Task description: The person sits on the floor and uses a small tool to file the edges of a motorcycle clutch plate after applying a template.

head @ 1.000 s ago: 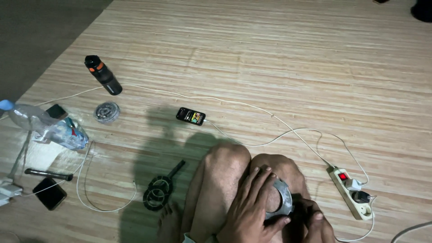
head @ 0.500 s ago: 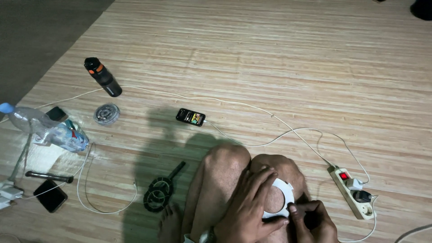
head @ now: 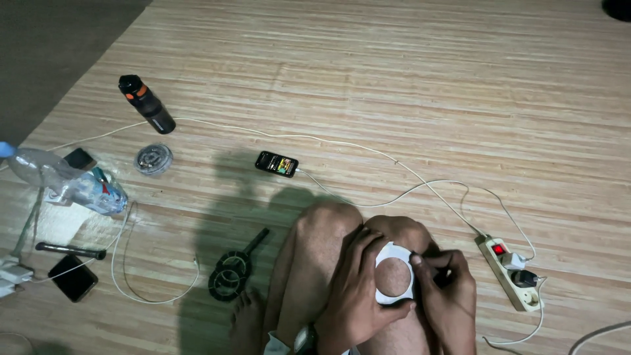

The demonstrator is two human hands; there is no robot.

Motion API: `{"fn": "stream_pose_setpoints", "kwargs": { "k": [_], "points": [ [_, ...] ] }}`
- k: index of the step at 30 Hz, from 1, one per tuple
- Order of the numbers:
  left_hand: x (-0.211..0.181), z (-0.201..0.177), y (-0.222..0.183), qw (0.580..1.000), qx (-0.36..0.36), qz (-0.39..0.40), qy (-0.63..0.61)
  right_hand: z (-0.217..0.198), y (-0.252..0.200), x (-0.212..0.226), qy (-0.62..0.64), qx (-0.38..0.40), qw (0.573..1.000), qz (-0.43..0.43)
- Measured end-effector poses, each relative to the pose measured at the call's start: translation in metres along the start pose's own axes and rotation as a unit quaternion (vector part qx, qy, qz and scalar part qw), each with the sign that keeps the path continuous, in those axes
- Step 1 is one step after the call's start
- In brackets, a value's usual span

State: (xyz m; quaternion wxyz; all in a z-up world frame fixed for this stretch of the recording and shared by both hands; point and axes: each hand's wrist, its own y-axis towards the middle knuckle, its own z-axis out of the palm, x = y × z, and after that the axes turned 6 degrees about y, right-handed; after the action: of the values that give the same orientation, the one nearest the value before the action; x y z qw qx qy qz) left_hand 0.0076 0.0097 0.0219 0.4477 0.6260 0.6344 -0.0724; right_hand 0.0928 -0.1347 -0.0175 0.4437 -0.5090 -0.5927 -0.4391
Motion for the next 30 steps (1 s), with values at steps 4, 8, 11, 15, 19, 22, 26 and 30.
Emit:
{"fn": "stream_pose_setpoints", "kwargs": {
  "k": [4, 8, 11, 15, 19, 22, 26, 30],
  "points": [
    [0.002, 0.001, -0.002, 1.000, 0.003, 0.003, 0.003, 0.001, 0.002, -0.001, 0.040, 0.012, 0.999, -0.013],
    [-0.001, 0.000, -0.001, 1.000, 0.002, 0.001, 0.003, -0.008, -0.010, -0.027, 0.021, -0.009, 0.998, -0.063],
    [0.003, 0.001, -0.003, 1.000, 0.004, -0.004, 0.003, -0.013, -0.018, -0.044, -0.005, -0.024, 0.996, -0.090],
    [0.003, -0.002, 0.000, 1.000, -0.004, 0.015, 0.010, -0.008, -0.014, -0.034, -0.026, -0.033, 0.994, -0.099],
    [0.003, -0.003, 0.002, 1.000, 0.005, 0.020, 0.013, 0.005, 0.004, -0.009, 0.001, -0.018, 0.991, -0.135],
    [0.002, -0.004, 0.002, 1.000, -0.001, 0.007, -0.003, 0.010, 0.011, -0.002, -0.006, -0.010, 0.994, -0.112],
    [-0.002, -0.007, 0.002, 1.000, 0.001, 0.004, 0.003, 0.001, -0.002, -0.024, 0.005, -0.019, 0.992, -0.121],
    [0.000, -0.006, -0.001, 1.000, 0.006, 0.004, 0.012, -0.011, -0.018, -0.054, 0.020, -0.045, 0.995, -0.085]
  ]
}}
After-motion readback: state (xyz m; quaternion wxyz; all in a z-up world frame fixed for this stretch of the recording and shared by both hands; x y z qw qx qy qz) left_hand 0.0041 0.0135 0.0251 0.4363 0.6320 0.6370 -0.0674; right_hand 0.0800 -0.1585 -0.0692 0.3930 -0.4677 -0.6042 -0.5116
